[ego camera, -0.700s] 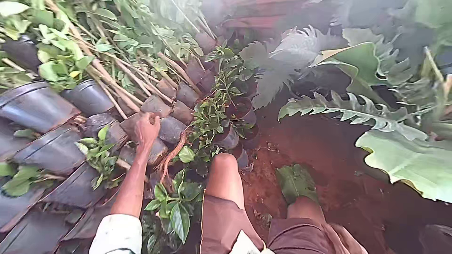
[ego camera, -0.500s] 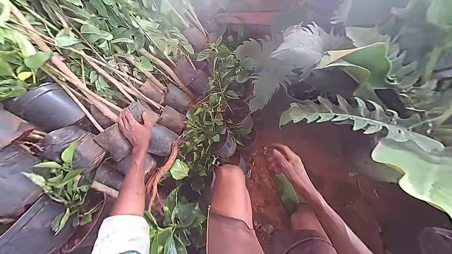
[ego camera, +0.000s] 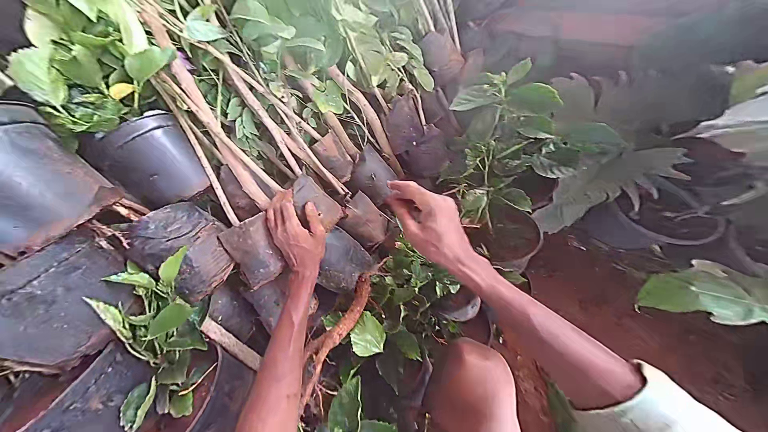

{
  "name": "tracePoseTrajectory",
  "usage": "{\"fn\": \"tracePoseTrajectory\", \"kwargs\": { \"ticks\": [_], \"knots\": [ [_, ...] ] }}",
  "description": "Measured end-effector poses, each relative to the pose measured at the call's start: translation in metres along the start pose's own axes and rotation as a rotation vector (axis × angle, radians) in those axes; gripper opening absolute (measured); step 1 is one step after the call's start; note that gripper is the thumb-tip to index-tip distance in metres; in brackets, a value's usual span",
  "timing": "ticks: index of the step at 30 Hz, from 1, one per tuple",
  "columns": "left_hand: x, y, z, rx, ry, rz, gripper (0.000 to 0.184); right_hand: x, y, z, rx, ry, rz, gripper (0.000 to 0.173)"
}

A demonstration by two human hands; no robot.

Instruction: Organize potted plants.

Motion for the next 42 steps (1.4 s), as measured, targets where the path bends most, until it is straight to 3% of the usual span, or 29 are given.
{"fn": "tracePoseTrajectory", "kwargs": {
  "ticks": [2, 4, 6, 11, 13, 15, 16, 18, 20, 24, 30, 36, 42],
  "knots": [
    [-0.001, -0.002, -0.001, 0.01, 0.003, 0.012, 0.046, -0.02, 0.053, -0.007, 0.128, 0.034, -0.178, 0.049],
    [-0.001, -0.003, 0.0, 0.017, -0.002, 0.022, 0.046, -0.024, 0.105, 0.004, 0.231, 0.096, -0.454, 0.041],
    [-0.001, -0.004, 0.001, 0.01, -0.009, 0.027, 0.046, -0.023, 0.129, 0.01, 0.286, 0.117, -0.649, 0.048],
    [-0.002, -0.005, 0.002, 0.016, -0.008, 0.034, 0.045, -0.039, 0.111, -0.013, 0.275, 0.021, -0.429, 0.048],
    [-0.001, -0.005, 0.001, 0.009, -0.007, 0.034, 0.046, -0.032, 0.134, -0.013, 0.267, 0.041, -0.72, 0.058],
    [0.0, -0.006, -0.001, 0.019, -0.005, 0.033, 0.046, -0.035, 0.141, -0.012, 0.23, 0.092, -0.832, 0.057],
    [-0.001, -0.007, -0.002, 0.036, -0.001, 0.036, 0.045, -0.045, 0.134, -0.014, 0.178, 0.11, -0.769, 0.051],
    [-0.001, -0.006, 0.0, 0.113, 0.001, 0.055, 0.041, -0.064, 0.105, -0.023, 0.105, 0.09, -0.459, 0.046],
    [0.003, -0.012, -0.002, 0.202, -0.002, 0.091, 0.041, -0.073, 0.098, -0.043, 0.02, 0.023, -0.287, 0.06],
    [0.008, -0.023, -0.009, 0.326, -0.014, 0.231, 0.041, -0.072, 0.151, -0.063, -0.041, 0.053, -0.609, 0.085],
    [0.018, -0.036, -0.009, 0.275, -0.037, 0.415, 0.033, -0.085, 0.176, -0.048, 0.0, 0.196, -0.622, 0.119],
    [0.022, -0.038, -0.012, 0.301, -0.051, 0.448, 0.028, -0.074, 0.166, -0.047, -0.082, 0.159, -0.335, 0.096],
    [0.023, -0.04, -0.011, 0.297, -0.036, 0.454, 0.032, -0.087, 0.136, -0.049, -0.192, 0.127, -0.26, 0.092]
  ]
}}
Point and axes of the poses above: each hand's wrist, its own x-axis away from the middle knuckle, its own y-axis out of the palm, z = x × y, the point moved 9 cm from there along -x, towards the middle knuckle
